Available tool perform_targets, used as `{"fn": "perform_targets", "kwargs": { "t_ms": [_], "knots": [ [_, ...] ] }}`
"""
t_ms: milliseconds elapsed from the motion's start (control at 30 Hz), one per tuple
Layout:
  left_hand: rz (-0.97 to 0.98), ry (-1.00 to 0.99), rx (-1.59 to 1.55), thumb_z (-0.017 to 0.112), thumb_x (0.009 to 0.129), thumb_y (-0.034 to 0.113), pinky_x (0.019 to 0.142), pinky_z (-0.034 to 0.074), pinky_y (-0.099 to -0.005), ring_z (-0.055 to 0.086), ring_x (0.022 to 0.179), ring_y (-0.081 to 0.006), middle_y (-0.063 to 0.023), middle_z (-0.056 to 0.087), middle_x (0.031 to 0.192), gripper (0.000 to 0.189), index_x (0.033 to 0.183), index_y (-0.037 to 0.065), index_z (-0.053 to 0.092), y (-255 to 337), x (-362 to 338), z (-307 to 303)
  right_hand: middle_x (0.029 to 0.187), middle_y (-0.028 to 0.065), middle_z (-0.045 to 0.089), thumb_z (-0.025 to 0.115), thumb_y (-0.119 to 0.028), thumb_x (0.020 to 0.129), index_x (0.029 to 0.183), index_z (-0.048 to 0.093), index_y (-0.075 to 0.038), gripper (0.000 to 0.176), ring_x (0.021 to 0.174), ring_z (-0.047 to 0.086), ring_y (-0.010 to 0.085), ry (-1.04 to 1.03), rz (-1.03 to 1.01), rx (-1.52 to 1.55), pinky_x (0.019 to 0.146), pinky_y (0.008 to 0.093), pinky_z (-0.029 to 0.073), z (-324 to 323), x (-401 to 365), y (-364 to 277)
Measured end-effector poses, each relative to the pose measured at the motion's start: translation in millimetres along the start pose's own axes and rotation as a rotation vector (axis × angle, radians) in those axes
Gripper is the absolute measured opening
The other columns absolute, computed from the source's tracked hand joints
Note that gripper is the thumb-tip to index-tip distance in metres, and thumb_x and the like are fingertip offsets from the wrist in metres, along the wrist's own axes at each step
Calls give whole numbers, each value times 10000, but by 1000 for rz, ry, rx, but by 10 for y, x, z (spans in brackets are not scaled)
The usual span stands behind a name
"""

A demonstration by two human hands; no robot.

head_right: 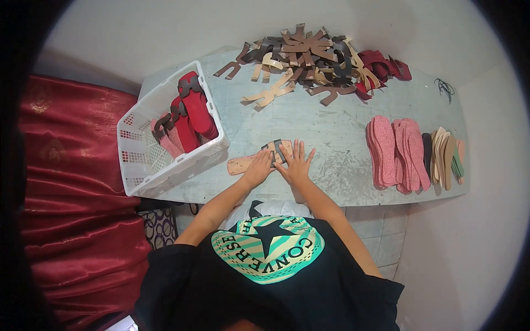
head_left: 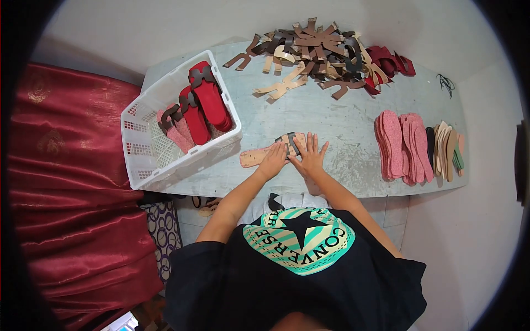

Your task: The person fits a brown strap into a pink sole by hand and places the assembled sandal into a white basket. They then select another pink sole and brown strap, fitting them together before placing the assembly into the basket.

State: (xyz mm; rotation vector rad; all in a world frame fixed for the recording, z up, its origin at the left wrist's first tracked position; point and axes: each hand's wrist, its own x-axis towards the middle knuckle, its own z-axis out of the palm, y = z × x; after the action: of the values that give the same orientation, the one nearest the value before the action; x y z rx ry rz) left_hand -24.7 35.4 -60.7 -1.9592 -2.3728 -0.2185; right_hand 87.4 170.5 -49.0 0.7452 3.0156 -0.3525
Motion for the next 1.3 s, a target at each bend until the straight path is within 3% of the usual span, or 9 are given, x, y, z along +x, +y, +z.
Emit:
{"fn": "perform_targets", "kwargs": {
  "t_ms": [167, 267, 333, 433, 533, 733, 967, 1167, 1300],
  "knots": [
    [-25, 6, -105, 553, 830, 264, 1039, 289, -403, 383, 1220, -341, -239, 429, 1265, 532, 1205, -89, 422, -108, 26, -153, 1482, 140, 91, 291, -717, 781, 1404, 241, -291, 756, 1365, -5, 340, -68, -56, 11, 957, 670, -111, -227, 59, 14],
    [-50, 57, -195, 549, 831, 228, 1021, 319, -410, 420, 1186, -346, -234, 451, 1241, 479, 1185, -72, 431, -136, 49, -239, 1480, 104, 126, 435, -646, 772, 1390, 290, -209, 770, 1363, 28, 340, -83, -168, -3, 969, 676, -73, -359, 124, 29],
    [-64, 92, -252, 547, 830, 209, 1009, 337, -414, 445, 1161, -348, -228, 464, 1226, 443, 1167, -59, 443, -143, 70, -273, 1440, 89, 257, 598, -472, 745, 1317, 401, -152, 684, 1343, 171, 320, 11, -272, -67, 977, 681, -17, -202, 186, 76],
    [-75, 113, -315, 557, 827, 207, 990, 366, -405, 493, 1098, -336, -214, 515, 1150, 387, 1111, -42, 473, -186, 118, -320, 1296, 73, 470, 655, -256, 711, 1191, 516, -140, 513, 1273, 351, 255, 232, -306, -29, 995, 667, 18, 62, 286, 192],
    [-89, 104, -346, 563, 825, 194, 925, 411, -407, 536, 998, -349, -212, 542, 1070, 333, 1053, -35, 483, -194, 129, -432, 1109, 5, 598, 614, -118, 709, 1085, 569, -122, 379, 1153, 496, 200, 203, -238, 188, 1007, 663, 11, -63, 308, 128],
    [-104, 155, -548, 605, 798, 166, 792, 450, -400, 549, 899, -356, -193, 551, 988, 317, 1026, -25, 496, -103, 32, -911, 1065, -11, 613, 631, -62, 663, 1025, 590, -124, 369, 1116, 525, 175, 208, -294, 224, 1008, 666, 16, -310, 265, -58],
    [-194, 291, -408, 686, 601, 42, 724, 445, -385, 530, 829, -319, -132, 522, 847, 307, 852, 11, 513, -153, -66, -886, 1060, -25, 617, 668, -79, 627, 1037, 595, -125, 419, 1112, 525, 169, 301, -441, 129, 997, 687, -6, -540, 188, -187],
    [-179, 385, -409, 660, 574, -7, 684, 418, -380, 517, 785, -298, -105, 514, 789, 279, 813, 24, 520, -130, -159, -1305, 1074, 2, 617, 680, -50, 626, 1053, 611, -109, 437, 1064, 553, 175, 274, -665, 472, 1061, 580, 139, -901, 165, -151],
    [-51, 503, -402, 684, 559, -3, 648, 406, -380, 524, 752, -298, -113, 541, 814, 330, 848, 15, 525, -96, -135, -1708, 1022, 55, 633, 683, -27, 629, 1025, 631, -80, 403, 1004, 583, 208, 332, -704, 786, 1001, 468, 349, -1387, 30, -273]
  ]
}}
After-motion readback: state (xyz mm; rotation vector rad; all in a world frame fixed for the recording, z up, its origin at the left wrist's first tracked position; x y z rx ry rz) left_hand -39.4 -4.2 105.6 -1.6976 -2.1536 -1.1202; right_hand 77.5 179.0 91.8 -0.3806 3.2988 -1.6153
